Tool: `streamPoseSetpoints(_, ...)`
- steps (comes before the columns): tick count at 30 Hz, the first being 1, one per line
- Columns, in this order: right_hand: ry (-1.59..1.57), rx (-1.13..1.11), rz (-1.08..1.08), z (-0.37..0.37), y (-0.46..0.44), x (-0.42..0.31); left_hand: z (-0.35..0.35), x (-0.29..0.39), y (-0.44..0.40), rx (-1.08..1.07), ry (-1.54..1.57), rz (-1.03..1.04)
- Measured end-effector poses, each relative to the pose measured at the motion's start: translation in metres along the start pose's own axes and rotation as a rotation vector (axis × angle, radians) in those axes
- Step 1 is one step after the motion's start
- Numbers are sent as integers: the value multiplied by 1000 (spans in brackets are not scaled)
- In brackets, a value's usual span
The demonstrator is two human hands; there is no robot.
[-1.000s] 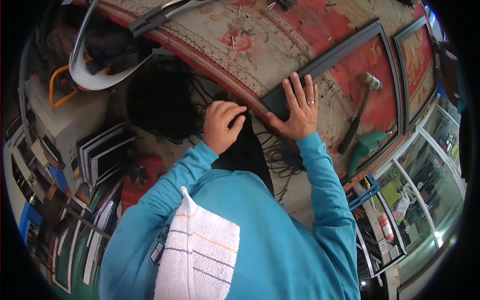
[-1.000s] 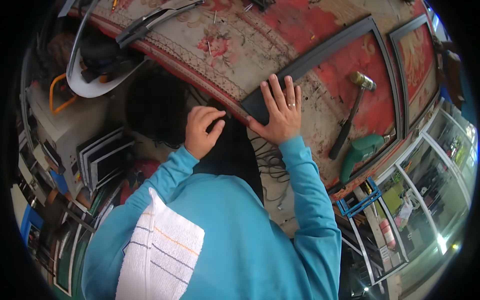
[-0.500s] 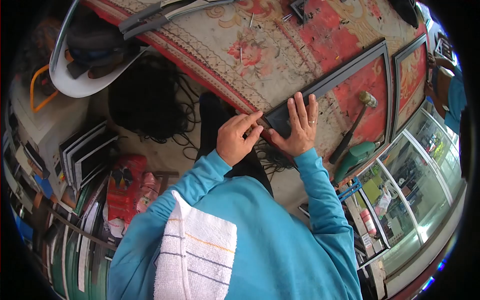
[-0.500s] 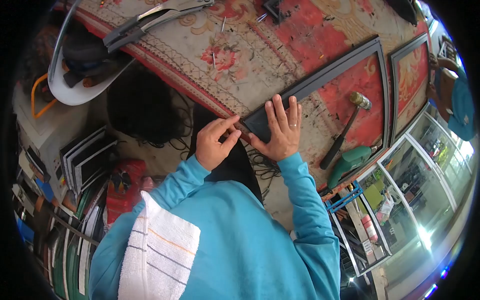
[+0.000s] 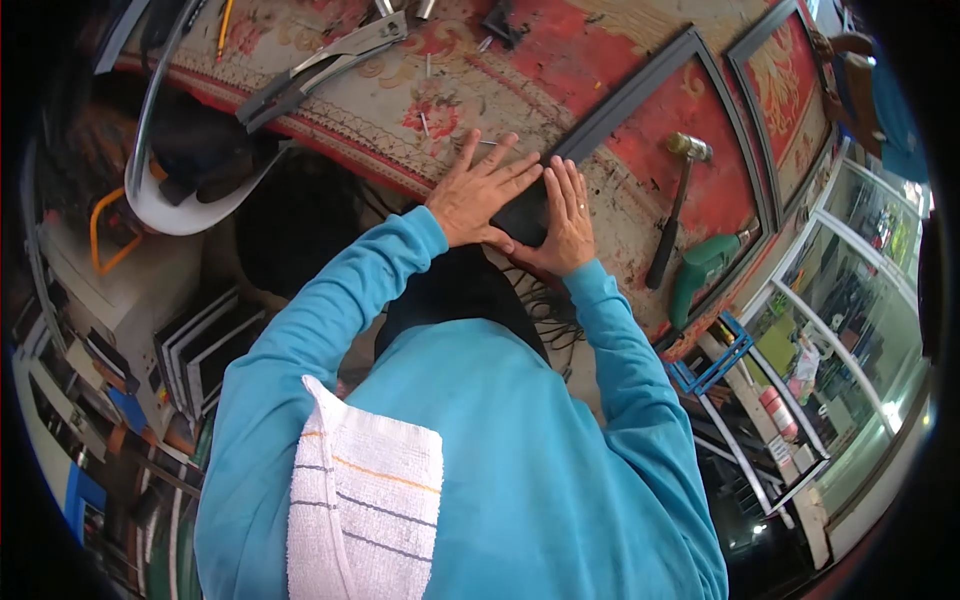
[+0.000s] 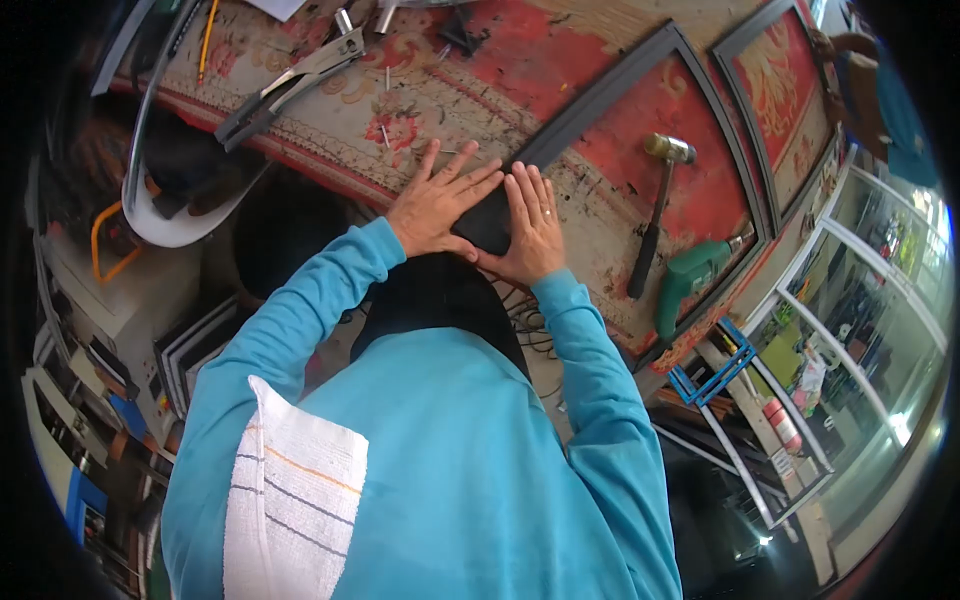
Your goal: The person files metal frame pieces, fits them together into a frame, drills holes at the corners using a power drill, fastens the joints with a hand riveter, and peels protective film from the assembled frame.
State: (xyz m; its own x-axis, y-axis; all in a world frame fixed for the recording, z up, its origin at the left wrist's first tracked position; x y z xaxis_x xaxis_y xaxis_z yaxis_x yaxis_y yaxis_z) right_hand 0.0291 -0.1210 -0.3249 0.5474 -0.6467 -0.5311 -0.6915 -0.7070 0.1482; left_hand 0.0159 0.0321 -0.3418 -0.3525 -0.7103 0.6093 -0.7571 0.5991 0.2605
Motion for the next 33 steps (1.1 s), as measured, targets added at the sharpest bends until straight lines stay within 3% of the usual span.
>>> streamPoseSetpoints(7, -39, -157, 57, -13, 11, -9, -2, 7, -4, -24, -30, -22)
streamPoseSetpoints(14, -113, -11, 250, -30, 99, -10, 5, 7, -11, -52, -182, 17)
streamPoseSetpoints(24, -372, 133, 629, -53, 198, 13, 3, 6, -8, 99, -177, 78)
streamPoseSetpoints(28, -185, 250, 535, -73, 207, 39, -1, 8, -6, 123, -176, 92)
streamPoseSetpoints(33, 183, 463, 840, -118, 251, 122, -2, 11, -6, 143, -167, 92)
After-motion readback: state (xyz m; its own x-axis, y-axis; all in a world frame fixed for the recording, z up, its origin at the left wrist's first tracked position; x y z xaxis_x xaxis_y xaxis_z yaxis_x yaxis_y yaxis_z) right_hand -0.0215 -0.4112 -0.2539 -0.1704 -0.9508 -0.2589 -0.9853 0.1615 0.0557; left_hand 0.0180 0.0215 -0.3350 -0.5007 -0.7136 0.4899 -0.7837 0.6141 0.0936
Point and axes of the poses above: each hand's wrist, its own y-axis away from the middle knuckle, its own z-axis out of the palm, x = y × z, the point moved 6 cm from there along -y, towards the middle knuckle, and after that the axes turned 11 degrees about -x, right-handed, at the moved point
